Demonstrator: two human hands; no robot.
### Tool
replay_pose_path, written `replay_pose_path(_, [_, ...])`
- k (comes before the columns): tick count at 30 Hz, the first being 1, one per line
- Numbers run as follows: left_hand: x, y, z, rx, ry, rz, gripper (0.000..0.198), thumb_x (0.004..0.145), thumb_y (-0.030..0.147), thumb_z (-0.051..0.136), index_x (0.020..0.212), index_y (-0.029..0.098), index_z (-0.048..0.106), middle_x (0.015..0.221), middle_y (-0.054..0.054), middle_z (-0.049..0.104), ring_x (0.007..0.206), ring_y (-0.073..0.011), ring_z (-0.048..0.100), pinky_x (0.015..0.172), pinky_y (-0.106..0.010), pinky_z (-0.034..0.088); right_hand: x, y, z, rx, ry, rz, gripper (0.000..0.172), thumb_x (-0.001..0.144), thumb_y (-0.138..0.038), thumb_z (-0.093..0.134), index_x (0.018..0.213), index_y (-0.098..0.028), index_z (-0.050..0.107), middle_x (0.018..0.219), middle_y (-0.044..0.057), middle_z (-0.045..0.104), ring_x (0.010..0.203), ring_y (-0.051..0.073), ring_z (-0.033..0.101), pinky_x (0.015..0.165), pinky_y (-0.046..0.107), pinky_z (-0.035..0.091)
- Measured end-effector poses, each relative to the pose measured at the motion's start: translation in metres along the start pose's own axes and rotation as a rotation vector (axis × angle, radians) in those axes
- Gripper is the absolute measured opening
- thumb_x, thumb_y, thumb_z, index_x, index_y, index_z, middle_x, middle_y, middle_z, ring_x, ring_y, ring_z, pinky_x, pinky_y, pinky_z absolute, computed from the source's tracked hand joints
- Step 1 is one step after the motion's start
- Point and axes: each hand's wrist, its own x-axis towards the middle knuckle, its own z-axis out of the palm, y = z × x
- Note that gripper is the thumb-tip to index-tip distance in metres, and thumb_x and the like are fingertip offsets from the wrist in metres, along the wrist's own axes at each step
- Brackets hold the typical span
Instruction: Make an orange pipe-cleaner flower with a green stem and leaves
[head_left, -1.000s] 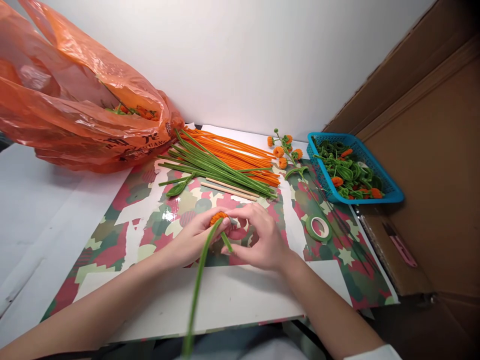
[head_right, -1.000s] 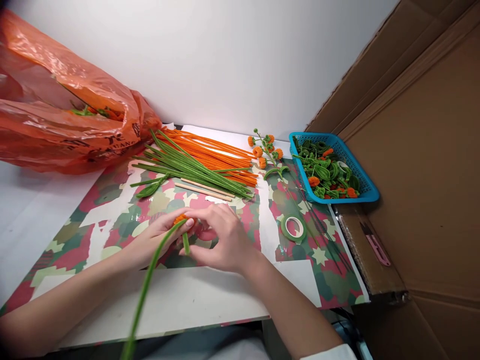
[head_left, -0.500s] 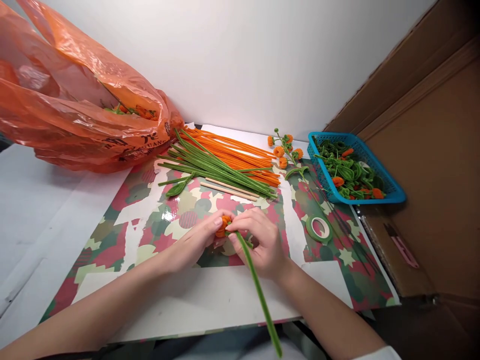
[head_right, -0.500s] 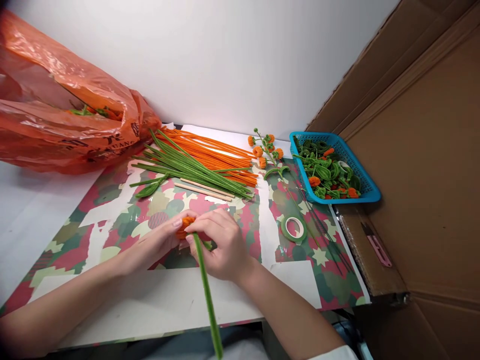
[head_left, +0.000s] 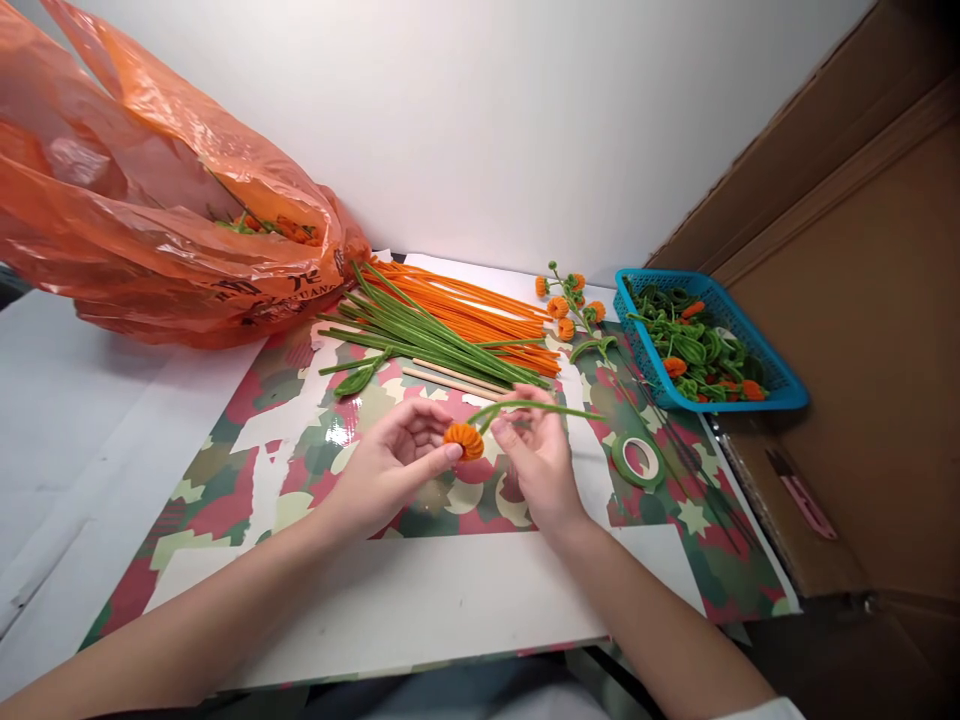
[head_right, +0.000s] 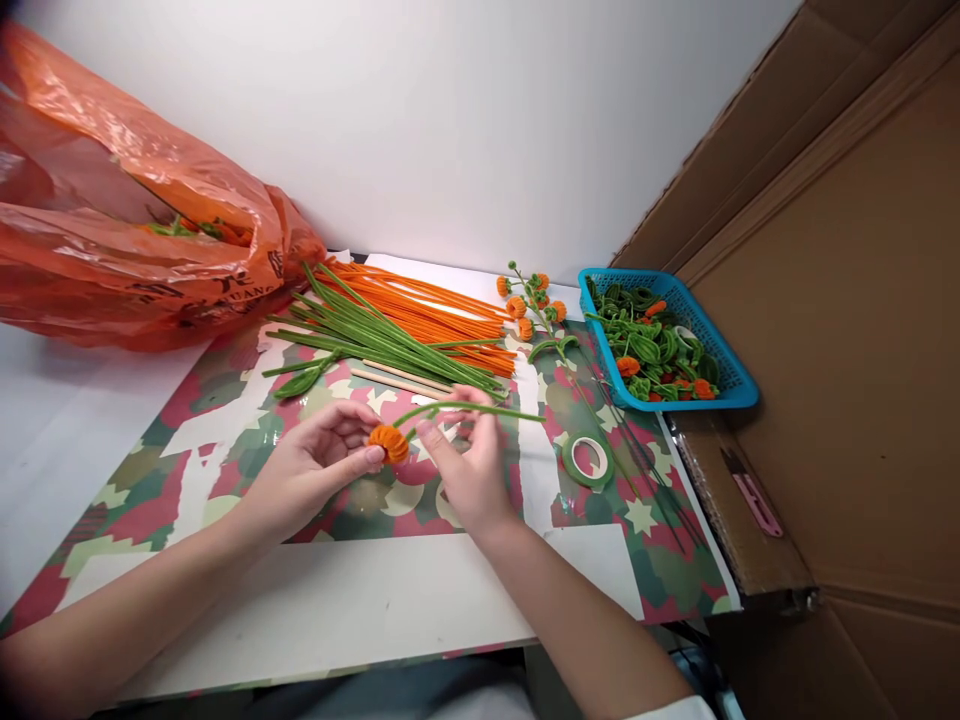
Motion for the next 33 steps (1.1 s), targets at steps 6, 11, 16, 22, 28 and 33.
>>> replay_pose_path(6, [-0.002,0.001,-0.001,0.29,0.131,0.248,0.011,0.079,0.019,0.07,0.088,0.021,0.065,0.085,-0.002,0.068,0.076,-0.0161,0.067,0.066,-0.027,0.057,-0.006,-0.007,-0.001,-0.177,0.087,-0.284,0.022,0.08,-0.03,0.07,0.081,-0.024,0.048,0.08,-0.002,0.05,0.075,0.015,0.053,0.072,0.031,0.046])
replay_pose_path(11, [-0.003,-0.001,-0.003,0.529,0.084,0.48,0.014,0.079,0.011,0.068,0.089,0.021,0.066,0.081,-0.001,0.07,0.074,-0.0144,0.066,0.065,-0.025,0.055,-0.009,-0.015,0.004,-0.421,-0.15,-0.682,0.017,0.078,-0.021,0.074,0.091,-0.024,0.063,0.088,0.003,0.067,0.085,0.02,0.061,0.077,0.036,0.048])
replay_pose_path(16, [-0.002,-0.003,-0.005,0.626,0.026,0.648,0.017,0.079,0.008,0.068,0.088,0.021,0.066,0.082,-0.001,0.071,0.075,-0.0145,0.068,0.067,-0.025,0.055,-0.005,-0.012,0.001,-0.452,-0.209,-0.721,0.009,0.082,-0.019,0.071,0.089,-0.023,0.066,0.082,0.002,0.07,0.08,0.019,0.062,0.074,0.035,0.046])
replay_pose_path(22, [-0.009,-0.003,-0.005,0.67,0.082,0.542,0.014,0.079,0.015,0.068,0.087,0.026,0.067,0.081,0.0,0.073,0.073,-0.0185,0.068,0.068,-0.03,0.055,-0.002,-0.01,-0.004,-0.536,-0.236,-0.808,0.006,0.085,-0.021,0.068,0.089,-0.024,0.064,0.082,0.002,0.071,0.078,0.019,0.06,0.073,0.036,0.042])
replay_pose_path(28, [-0.011,-0.002,-0.005,0.619,0.087,0.504,0.013,0.078,0.017,0.069,0.081,0.03,0.069,0.078,0.001,0.074,0.072,-0.0194,0.068,0.068,-0.033,0.054,-0.001,-0.007,-0.005,-0.575,-0.256,-0.844,0.001,0.09,-0.023,0.062,0.088,-0.024,0.063,0.08,0.002,0.068,0.076,0.019,0.057,0.075,0.036,0.039])
replay_pose_path(33, [-0.011,-0.002,-0.004,0.648,0.079,0.505,0.009,0.079,0.019,0.068,0.078,0.028,0.068,0.076,0.0,0.074,0.072,-0.0197,0.068,0.067,-0.033,0.054,-0.001,-0.007,-0.005,-0.571,-0.269,-0.827,0.008,0.094,-0.025,0.055,0.088,-0.022,0.061,0.08,0.003,0.069,0.077,0.019,0.058,0.074,0.035,0.04])
